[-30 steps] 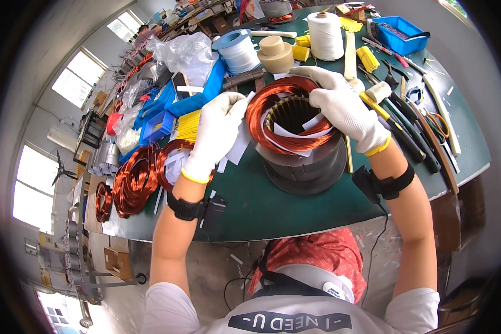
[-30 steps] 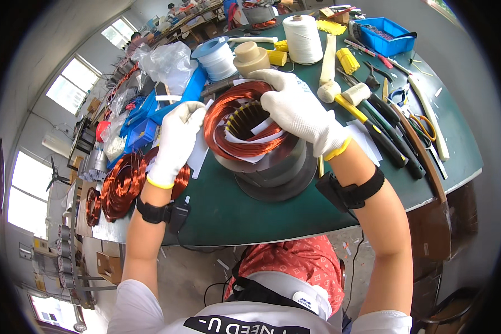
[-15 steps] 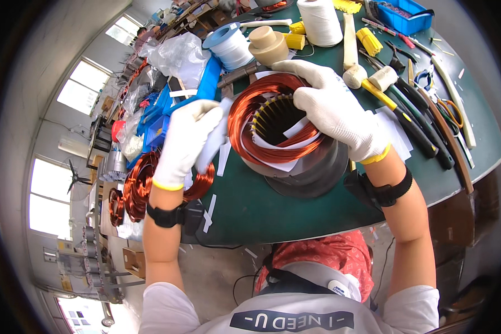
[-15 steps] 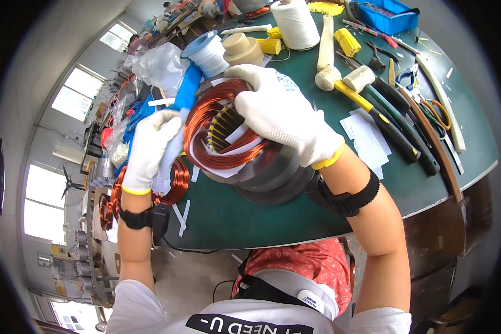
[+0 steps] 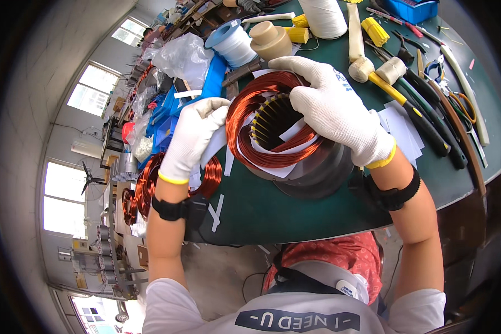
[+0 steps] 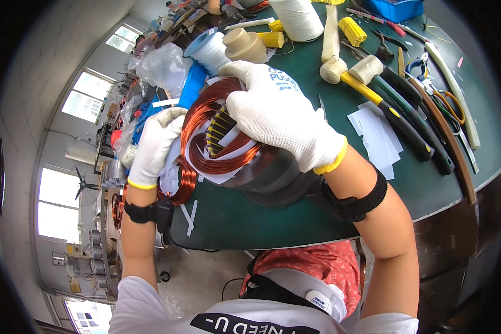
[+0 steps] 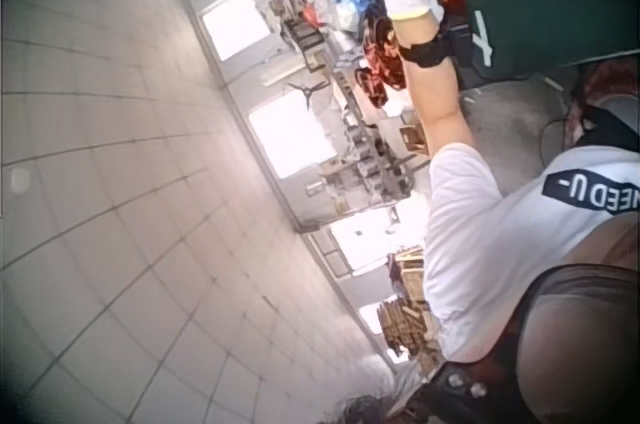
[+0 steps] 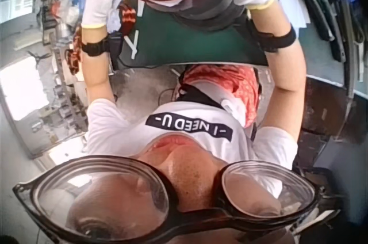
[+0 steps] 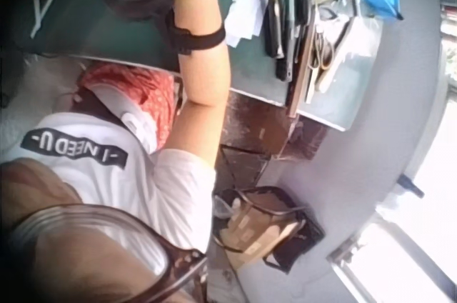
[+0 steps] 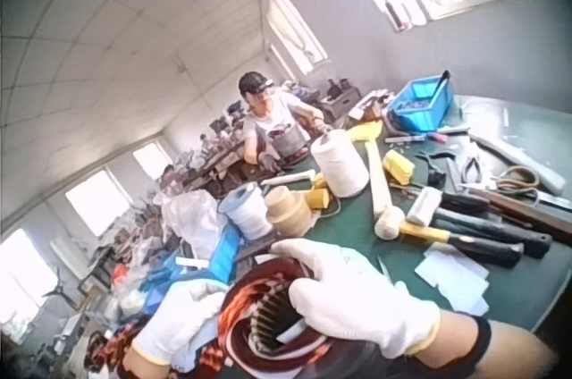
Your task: Inserting paper insulation into the slots of a motor stator manual assembly.
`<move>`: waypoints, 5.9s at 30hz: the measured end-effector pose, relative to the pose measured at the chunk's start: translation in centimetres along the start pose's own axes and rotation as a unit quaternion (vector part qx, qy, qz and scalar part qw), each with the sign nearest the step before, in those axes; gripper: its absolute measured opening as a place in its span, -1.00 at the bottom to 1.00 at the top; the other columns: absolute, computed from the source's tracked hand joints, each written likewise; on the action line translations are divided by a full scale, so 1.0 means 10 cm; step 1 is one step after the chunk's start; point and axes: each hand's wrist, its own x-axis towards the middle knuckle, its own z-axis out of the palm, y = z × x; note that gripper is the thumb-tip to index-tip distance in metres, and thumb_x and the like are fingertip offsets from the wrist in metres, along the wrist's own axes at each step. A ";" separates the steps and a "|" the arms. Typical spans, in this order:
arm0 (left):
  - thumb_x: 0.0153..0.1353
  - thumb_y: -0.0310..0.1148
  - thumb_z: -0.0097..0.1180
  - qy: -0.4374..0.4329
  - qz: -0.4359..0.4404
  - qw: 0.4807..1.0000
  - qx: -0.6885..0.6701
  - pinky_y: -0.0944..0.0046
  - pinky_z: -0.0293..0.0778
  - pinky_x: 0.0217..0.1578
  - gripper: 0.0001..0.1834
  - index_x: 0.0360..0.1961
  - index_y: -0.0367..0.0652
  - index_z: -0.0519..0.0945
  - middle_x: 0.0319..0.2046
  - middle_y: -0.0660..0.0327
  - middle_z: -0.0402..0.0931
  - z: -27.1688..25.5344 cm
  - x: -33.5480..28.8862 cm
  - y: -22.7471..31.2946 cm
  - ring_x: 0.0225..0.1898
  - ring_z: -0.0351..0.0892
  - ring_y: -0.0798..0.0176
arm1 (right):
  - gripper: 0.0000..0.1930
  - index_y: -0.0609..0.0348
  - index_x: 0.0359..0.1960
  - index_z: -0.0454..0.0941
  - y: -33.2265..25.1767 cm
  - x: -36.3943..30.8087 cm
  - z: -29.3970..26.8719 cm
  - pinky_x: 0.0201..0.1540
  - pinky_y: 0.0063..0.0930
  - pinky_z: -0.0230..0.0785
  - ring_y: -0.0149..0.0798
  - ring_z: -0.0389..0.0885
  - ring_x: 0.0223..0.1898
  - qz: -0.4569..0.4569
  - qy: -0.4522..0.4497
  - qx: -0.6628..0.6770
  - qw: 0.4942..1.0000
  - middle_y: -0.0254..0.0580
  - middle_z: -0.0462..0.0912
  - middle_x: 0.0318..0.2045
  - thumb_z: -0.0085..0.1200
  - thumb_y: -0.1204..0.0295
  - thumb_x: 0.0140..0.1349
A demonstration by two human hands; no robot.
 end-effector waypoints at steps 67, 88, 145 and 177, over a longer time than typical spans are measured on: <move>0.33 -0.29 0.09 -0.012 0.045 0.985 0.168 0.45 0.38 -0.24 -0.72 -0.22 -0.36 0.61 -0.37 0.33 0.57 0.08 0.14 0.32 -0.34 0.41 0.51 | -0.52 0.38 0.02 0.53 0.03 0.00 0.00 -0.05 -0.31 0.47 -0.02 0.68 -0.22 0.010 0.013 0.060 0.998 0.17 0.65 -0.19 -0.04 0.43 0.02; 0.38 -0.26 0.06 0.035 0.084 0.980 0.176 0.51 0.35 -0.60 -0.72 -0.25 -0.32 0.54 -0.53 0.34 0.47 0.18 0.07 0.26 -0.58 0.36 0.57 | -0.55 0.34 0.01 0.55 0.07 0.03 0.01 -0.14 -0.38 0.49 -0.16 0.67 -0.34 -0.042 0.025 0.033 0.998 0.05 0.67 -0.33 -0.10 0.40 0.09; 0.34 -0.13 0.09 -0.002 0.141 0.963 0.229 0.38 0.45 -0.28 -0.65 -0.18 -0.25 0.59 -0.31 0.27 0.60 -0.10 0.26 0.29 -0.34 0.53 0.42 | -0.69 0.26 -0.01 0.59 -0.23 0.35 -0.15 -0.42 -0.66 0.52 -0.51 0.62 -0.41 -0.043 -0.017 -0.014 0.999 -0.26 0.61 -0.40 -0.09 0.41 0.31; 0.43 -0.15 -0.02 -0.117 0.141 0.961 -0.207 0.37 0.40 0.08 -0.55 0.15 -0.28 0.48 0.03 0.24 0.52 0.43 0.25 -0.19 -0.01 0.48 0.41 | -0.85 0.12 -0.44 0.60 -0.33 0.43 0.06 -0.27 -0.15 0.47 0.05 0.64 -0.37 -0.203 -0.121 -0.472 0.849 0.00 0.63 -0.46 0.08 0.33 0.07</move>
